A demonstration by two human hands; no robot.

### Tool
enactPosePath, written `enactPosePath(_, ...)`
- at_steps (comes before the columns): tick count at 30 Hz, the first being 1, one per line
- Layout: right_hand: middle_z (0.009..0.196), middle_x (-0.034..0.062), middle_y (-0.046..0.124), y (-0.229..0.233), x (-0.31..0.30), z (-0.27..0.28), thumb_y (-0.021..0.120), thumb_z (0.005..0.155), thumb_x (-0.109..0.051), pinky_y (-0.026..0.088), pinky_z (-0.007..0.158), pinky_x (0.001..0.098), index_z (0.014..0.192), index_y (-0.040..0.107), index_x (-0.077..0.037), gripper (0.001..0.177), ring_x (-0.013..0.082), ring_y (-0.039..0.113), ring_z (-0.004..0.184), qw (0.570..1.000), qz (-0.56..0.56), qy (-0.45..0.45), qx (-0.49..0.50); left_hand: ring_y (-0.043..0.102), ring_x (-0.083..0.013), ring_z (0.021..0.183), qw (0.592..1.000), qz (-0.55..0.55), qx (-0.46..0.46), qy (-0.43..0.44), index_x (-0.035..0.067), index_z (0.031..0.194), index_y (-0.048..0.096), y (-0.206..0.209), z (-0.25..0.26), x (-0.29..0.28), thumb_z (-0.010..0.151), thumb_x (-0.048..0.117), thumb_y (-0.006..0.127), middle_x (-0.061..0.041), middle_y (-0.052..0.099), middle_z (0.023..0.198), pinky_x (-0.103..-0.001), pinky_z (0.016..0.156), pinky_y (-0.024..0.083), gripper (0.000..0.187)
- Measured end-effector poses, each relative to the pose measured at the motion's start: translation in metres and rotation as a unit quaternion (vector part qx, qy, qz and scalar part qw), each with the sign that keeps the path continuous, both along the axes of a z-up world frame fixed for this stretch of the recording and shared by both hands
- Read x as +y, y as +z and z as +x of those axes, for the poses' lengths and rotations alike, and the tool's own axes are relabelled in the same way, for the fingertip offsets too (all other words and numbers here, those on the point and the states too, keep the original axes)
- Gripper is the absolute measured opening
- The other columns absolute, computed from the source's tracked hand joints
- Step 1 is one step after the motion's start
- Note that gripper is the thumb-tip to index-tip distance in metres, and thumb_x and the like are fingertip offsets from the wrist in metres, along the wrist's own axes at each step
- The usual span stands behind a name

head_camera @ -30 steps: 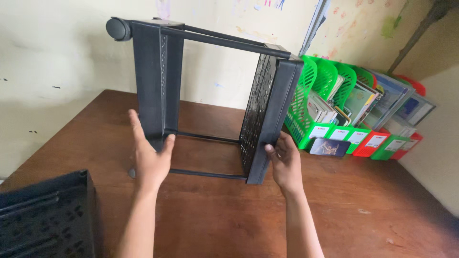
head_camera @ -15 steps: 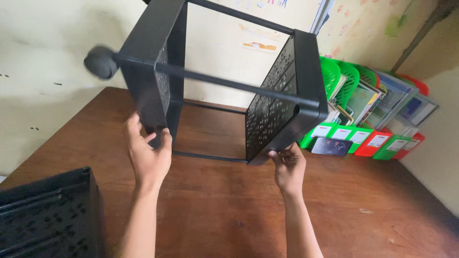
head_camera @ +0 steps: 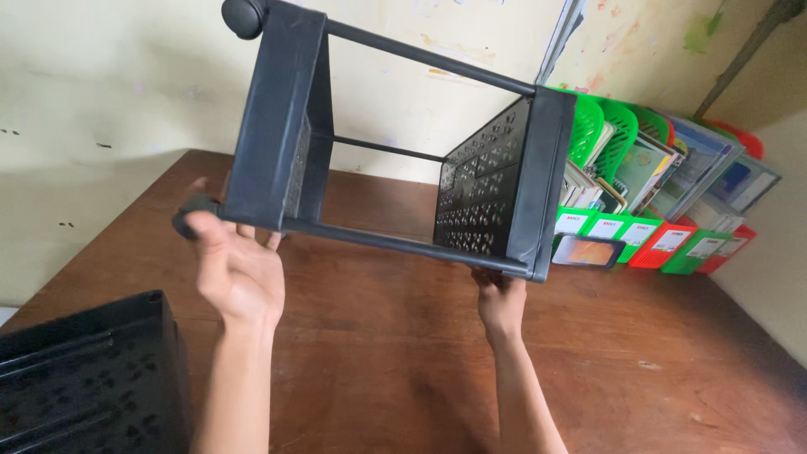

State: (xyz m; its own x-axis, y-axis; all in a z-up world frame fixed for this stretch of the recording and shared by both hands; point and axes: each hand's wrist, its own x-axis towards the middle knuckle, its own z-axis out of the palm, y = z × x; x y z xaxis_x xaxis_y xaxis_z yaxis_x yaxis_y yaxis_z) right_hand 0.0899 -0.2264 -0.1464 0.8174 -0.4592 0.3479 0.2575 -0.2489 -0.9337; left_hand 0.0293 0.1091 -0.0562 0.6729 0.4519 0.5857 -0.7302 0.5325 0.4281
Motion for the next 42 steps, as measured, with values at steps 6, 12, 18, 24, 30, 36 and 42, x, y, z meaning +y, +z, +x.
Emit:
enactPosePath(6, 0.128, 0.0036, 0.063, 0.003, -0.028, 0.000, 0.046, 0.102, -0.022, 0.053, 0.096, 0.0433, 0.137, 0.051, -0.012, 0.037, 0.0216, 0.061, 0.116, 0.932, 0.288, 0.220, -0.028, 0.059, -0.0152, 0.120, 0.997, -0.066, 0.035, 0.002, 0.009, 0.129, 0.052, -0.028, 0.018, -0.017, 0.095, 0.017, 0.076, -0.004, 0.060, 0.125, -0.037, 0.107, 0.049, 0.043)
enactPosePath(12, 0.144, 0.0098, 0.060, 0.016, -0.044, 0.006, 0.040, 0.103, -0.045, 0.042, 0.113, 0.0417, 0.147, 0.051, -0.003, 0.062, 0.0220, 0.057, 0.132, 0.953, 0.235, 0.193, -0.009, 0.061, -0.0162, 0.112, 0.991, -0.034, 0.121, 0.039, 0.006, 0.114, 0.054, -0.072, 0.031, -0.011, 0.094, 0.013, 0.078, -0.006, 0.063, 0.115, -0.037, 0.107, 0.049, 0.032)
enactPosePath(18, 0.154, 0.0078, 0.049, 0.027, -0.019, -0.007, 0.026, 0.095, -0.069, 0.035, 0.118, 0.0400, 0.157, 0.034, -0.007, 0.088, 0.0239, 0.048, 0.140, 0.941, 0.245, 0.231, -0.036, 0.060, -0.0129, 0.105, 0.983, -0.040, 0.144, 0.111, 0.012, 0.121, 0.053, -0.097, 0.019, -0.016, 0.088, 0.008, 0.081, -0.004, 0.061, 0.110, -0.030, 0.097, 0.048, 0.043)
enactPosePath(24, 0.152, 0.0149, 0.049, 0.021, -0.009, -0.019, 0.027, 0.095, -0.072, 0.037, 0.115, 0.0460, 0.157, 0.034, -0.004, 0.093, 0.0301, 0.049, 0.137, 0.910, 0.265, 0.316, -0.033, 0.061, -0.0116, 0.090, 0.936, 0.021, 0.253, 0.243, 0.008, 0.103, 0.064, -0.109, 0.018, -0.006, 0.092, 0.013, 0.075, -0.001, 0.067, 0.100, -0.029, 0.073, 0.048, 0.016)
enactPosePath(30, 0.152, 0.0056, 0.052, -0.004, -0.005, -0.001, 0.030, 0.095, -0.071, 0.034, 0.117, 0.0376, 0.152, 0.039, 0.000, 0.092, 0.0209, 0.048, 0.138, 0.945, 0.253, 0.209, 0.015, 0.062, -0.0135, 0.080, 0.887, 0.087, 0.315, 0.326, 0.002, 0.094, 0.066, -0.142, 0.031, -0.008, 0.100, 0.016, 0.070, -0.004, 0.067, 0.087, -0.029, 0.072, 0.050, 0.015)
enactPosePath(36, 0.141, 0.0144, 0.062, -0.009, 0.000, -0.007, 0.039, 0.104, -0.062, 0.037, 0.112, 0.0341, 0.142, 0.053, 0.010, 0.083, 0.0196, 0.054, 0.127, 0.979, 0.085, 0.182, -0.034, 0.061, -0.0249, 0.096, 0.808, 0.193, 0.402, 0.385, 0.003, 0.105, 0.063, -0.142, 0.031, 0.002, 0.104, 0.022, 0.067, -0.009, 0.066, 0.097, -0.043, 0.088, 0.047, 0.019)
enactPosePath(42, 0.150, 0.0108, 0.043, 0.041, 0.020, -0.027, 0.057, 0.104, -0.030, 0.039, 0.103, 0.0327, 0.156, 0.028, -0.009, 0.063, 0.0169, 0.046, 0.126, 0.970, 0.064, 0.120, -0.203, 0.043, -0.0339, 0.132, 0.751, 0.274, 0.239, 0.551, 0.007, 0.130, 0.059, -0.085, -0.006, -0.014, 0.096, 0.008, 0.065, -0.015, 0.053, 0.135, -0.054, 0.107, 0.025, 0.034)
